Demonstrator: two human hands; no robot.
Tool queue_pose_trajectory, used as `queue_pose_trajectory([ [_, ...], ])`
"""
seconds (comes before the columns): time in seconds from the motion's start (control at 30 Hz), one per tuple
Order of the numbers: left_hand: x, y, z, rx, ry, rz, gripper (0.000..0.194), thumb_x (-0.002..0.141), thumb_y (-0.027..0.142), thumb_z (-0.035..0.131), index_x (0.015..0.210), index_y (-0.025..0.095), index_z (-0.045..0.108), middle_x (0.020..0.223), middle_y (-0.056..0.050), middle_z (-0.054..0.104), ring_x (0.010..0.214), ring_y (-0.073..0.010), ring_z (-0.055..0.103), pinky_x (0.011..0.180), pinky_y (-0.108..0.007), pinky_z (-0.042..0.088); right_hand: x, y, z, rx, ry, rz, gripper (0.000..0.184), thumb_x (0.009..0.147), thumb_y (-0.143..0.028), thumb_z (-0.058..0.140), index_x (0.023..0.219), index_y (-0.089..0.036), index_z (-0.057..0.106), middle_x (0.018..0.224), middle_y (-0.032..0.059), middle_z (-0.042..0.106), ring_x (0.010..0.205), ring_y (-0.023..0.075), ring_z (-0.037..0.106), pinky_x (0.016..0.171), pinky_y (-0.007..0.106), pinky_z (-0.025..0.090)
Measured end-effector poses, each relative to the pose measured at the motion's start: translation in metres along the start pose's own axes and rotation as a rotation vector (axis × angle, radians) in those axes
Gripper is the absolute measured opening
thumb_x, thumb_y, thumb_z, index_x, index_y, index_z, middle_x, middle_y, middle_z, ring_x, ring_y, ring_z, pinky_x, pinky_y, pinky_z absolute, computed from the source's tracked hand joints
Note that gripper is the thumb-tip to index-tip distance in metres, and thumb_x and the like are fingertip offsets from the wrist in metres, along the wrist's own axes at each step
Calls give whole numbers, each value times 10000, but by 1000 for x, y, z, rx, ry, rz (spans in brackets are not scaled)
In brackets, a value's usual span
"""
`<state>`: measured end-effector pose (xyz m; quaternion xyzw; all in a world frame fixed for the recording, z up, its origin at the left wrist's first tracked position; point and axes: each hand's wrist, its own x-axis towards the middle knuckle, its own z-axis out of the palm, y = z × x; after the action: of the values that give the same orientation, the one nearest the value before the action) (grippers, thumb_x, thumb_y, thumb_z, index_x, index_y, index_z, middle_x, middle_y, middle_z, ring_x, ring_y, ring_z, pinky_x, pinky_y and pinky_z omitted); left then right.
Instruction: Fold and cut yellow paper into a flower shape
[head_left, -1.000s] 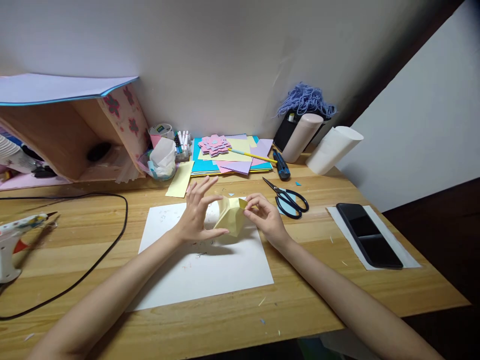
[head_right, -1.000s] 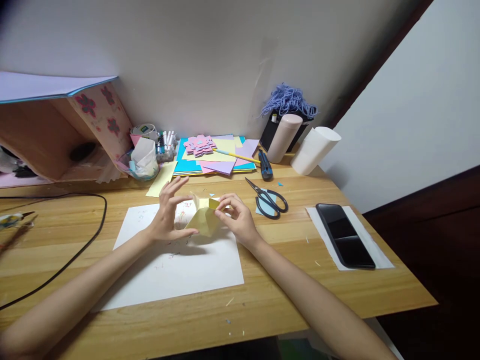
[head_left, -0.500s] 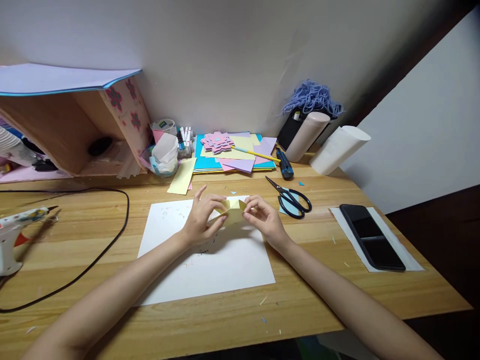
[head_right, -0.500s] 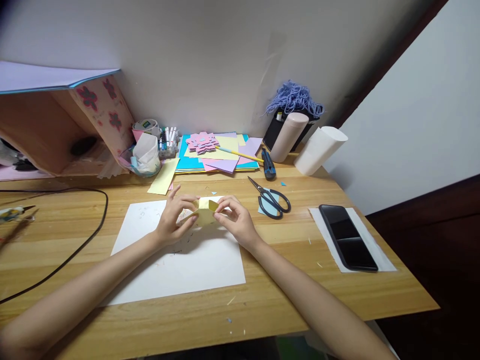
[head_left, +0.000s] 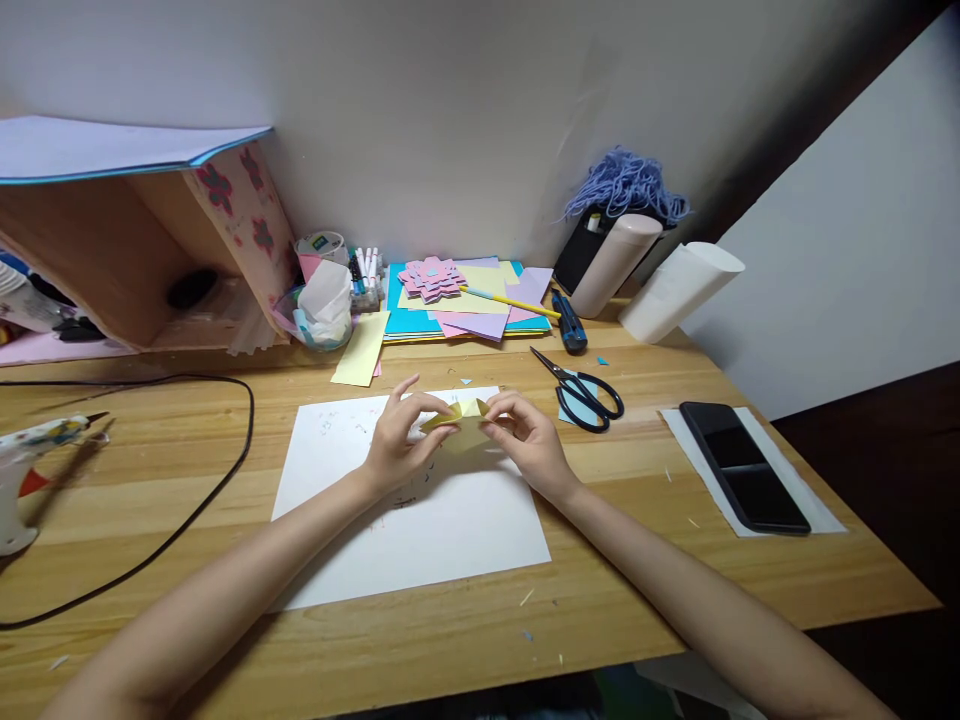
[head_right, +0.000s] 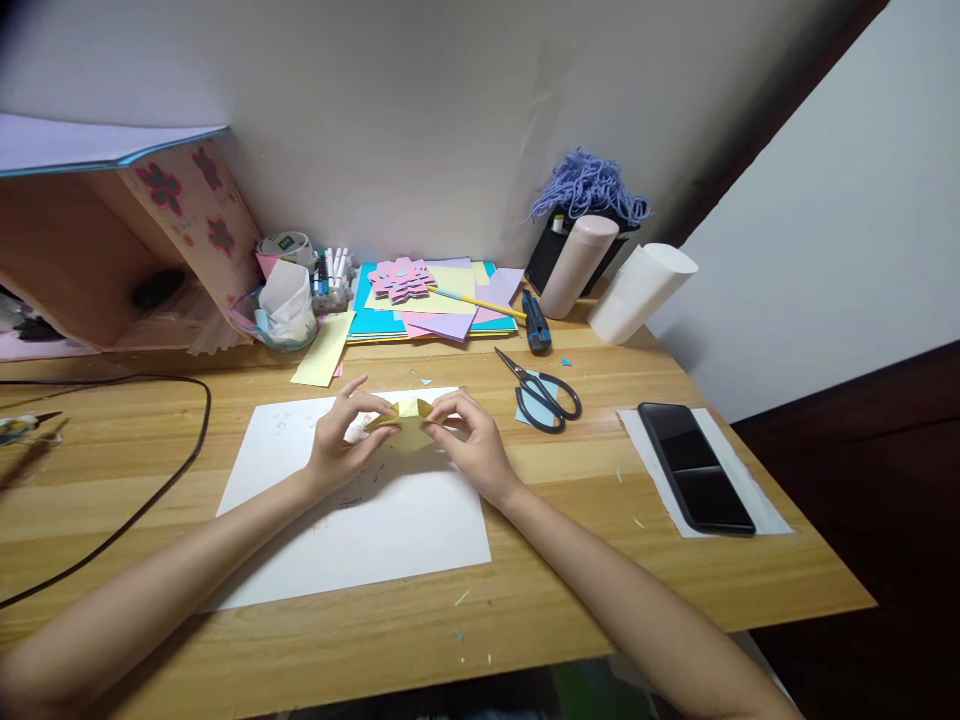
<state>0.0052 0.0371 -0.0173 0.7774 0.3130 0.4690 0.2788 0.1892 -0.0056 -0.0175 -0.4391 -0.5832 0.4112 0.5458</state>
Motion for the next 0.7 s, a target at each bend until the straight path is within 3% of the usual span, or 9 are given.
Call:
queue_pose_trajectory([
  [0.1, 1, -3, 1, 44, 32, 71, 204, 690, 207, 659, 860, 210, 546, 774, 32, 632, 693, -120, 595, 999, -456, 306, 0, 3, 0, 29, 6, 31, 124, 738, -268, 628, 770, -205, 526, 819, 9, 516, 791, 141, 523, 702, 270, 446],
  [0.23, 1, -3, 2, -14, 38, -81, 274, 681, 232, 671, 930, 205, 560, 834, 1, 625, 725, -126, 593, 911, -385, 403, -1, 4, -1, -113, 67, 45, 162, 725, -277, 643, 763, -204, 503, 792, 8, 535, 774, 154, 526, 700, 286, 424],
  [0.3, 1, -3, 3, -74, -7, -162, 293, 678, 243, 673, 955, 206, 587, 857, -17, 620, 767, -140, 583, 806, -327, 450, -2, 3, -3, -245, 94, -15, 150, 735, -271, 636, 765, -207, 504, 786, 9, 539, 783, 164, 523, 723, 305, 410],
  [0.37, 1, -3, 3, -127, -88, -187, 194, 693, 236, 659, 881, 201, 624, 808, -15, 609, 773, -143, 562, 723, -286, 451, -2, 1, -5, -368, 89, -123, 144, 749, -256, 625, 834, -219, 514, 821, 15, 553, 810, 174, 521, 760, 332, 394],
  [0.43, 3, -3, 3, -153, -153, -178, 66, 718, 228, 635, 771, 190, 636, 739, -6, 580, 741, -137, 537, 679, -266, 433, -3, -2, -7, -518, 51, -267, 221, 769, -240, 604, 967, -243, 507, 896, 28, 576, 863, 194, 510, 805, 371, 361],
  [0.53, 4, 0, 2, -121, -184, -161, 53, 746, 226, 606, 725, 182, 625, 711, -2, 541, 713, -130, 505, 663, -260, 409, -2, -8, -9, -763, -56, -446, 388, 798, -233, 568, 1157, -302, 438, 965, 27, 601, 946, 225, 465, 869, 431, 276],
  [0.7, 4, 5, 1, -11, -216, -95, 59, 761, 235, 591, 749, 178, 598, 729, -6, 544, 733, -138, 492, 703, -276, 387, -1, -15, -10, -883, -198, -471, 424, 840, -201, 502, 1224, -355, 411, 973, 8, 606, 954, 212, 439, 894, 432, 233],
])
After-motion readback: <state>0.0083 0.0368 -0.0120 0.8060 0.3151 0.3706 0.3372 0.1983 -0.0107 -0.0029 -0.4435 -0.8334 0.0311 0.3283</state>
